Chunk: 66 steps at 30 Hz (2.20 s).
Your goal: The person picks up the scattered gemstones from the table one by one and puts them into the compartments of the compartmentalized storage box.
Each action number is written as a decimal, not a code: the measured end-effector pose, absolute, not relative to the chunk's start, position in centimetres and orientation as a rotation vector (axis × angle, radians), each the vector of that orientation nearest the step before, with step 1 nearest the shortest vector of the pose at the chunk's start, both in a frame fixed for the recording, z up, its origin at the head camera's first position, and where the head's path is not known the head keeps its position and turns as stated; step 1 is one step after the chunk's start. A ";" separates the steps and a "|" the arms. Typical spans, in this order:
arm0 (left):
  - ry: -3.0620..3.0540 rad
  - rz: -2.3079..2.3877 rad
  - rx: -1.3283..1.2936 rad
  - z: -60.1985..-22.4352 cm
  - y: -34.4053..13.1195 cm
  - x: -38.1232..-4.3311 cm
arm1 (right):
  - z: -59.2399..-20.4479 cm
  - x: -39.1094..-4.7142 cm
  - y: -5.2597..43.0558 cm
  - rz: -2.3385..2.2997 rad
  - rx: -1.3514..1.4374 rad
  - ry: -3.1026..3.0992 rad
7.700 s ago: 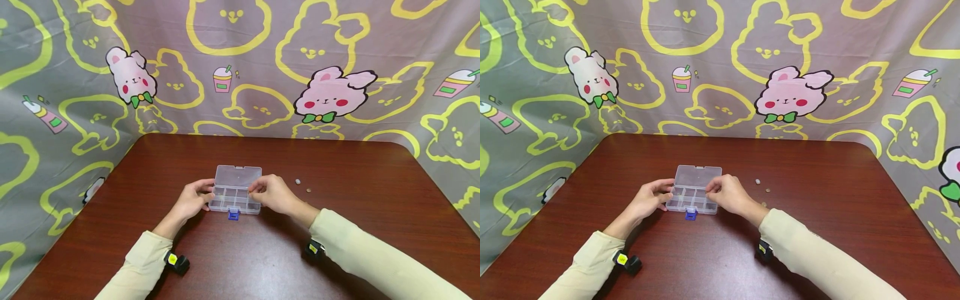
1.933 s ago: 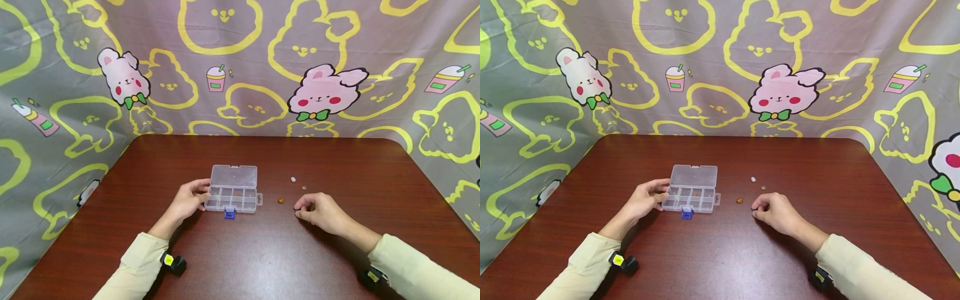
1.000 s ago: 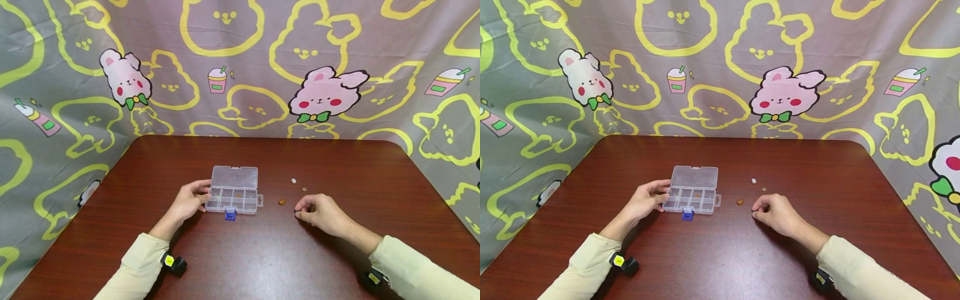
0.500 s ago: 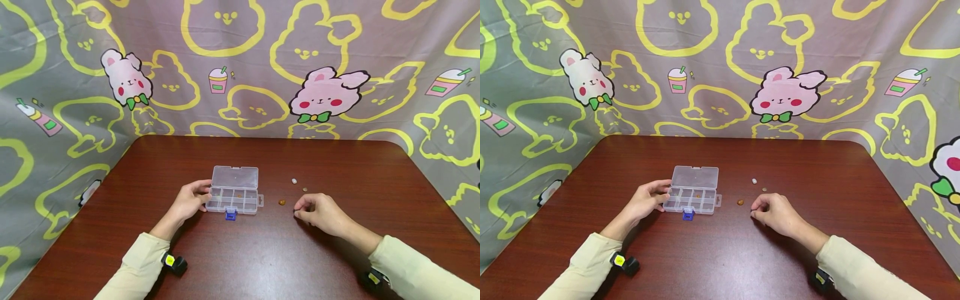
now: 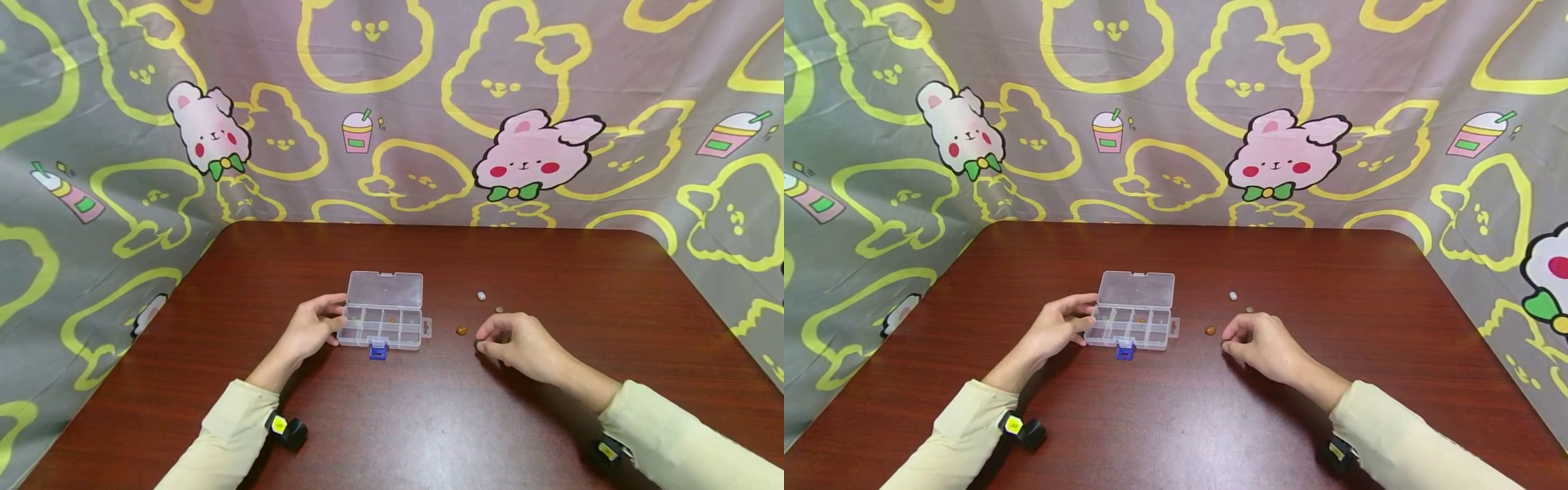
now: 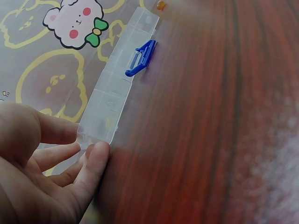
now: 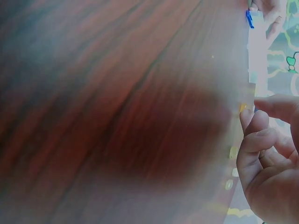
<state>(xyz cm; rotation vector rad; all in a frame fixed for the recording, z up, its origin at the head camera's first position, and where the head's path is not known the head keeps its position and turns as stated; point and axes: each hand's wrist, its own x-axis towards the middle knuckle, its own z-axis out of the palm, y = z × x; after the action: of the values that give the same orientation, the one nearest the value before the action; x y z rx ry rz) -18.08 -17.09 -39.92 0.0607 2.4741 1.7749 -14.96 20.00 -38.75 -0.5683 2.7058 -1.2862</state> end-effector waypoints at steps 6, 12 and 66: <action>2.474 1.781 0.082 -39.7 -17.1 -17.9 | -38.7 -15.1 19.5 -1.292 -0.591 2.705; 2.462 1.808 0.104 -39.5 -17.1 -17.7 | -38.9 -15.3 18.5 -1.303 -0.614 2.687; 2.466 1.801 0.063 -40.1 -17.1 -18.1 | -37.5 -19.0 11.2 -1.429 -0.661 2.631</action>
<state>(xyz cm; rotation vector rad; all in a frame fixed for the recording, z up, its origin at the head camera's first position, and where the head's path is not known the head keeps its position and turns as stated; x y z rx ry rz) -18.08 -17.06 -40.06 0.0635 2.4661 1.8013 -19.00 11.21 -37.47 -0.6610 2.6307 -1.4288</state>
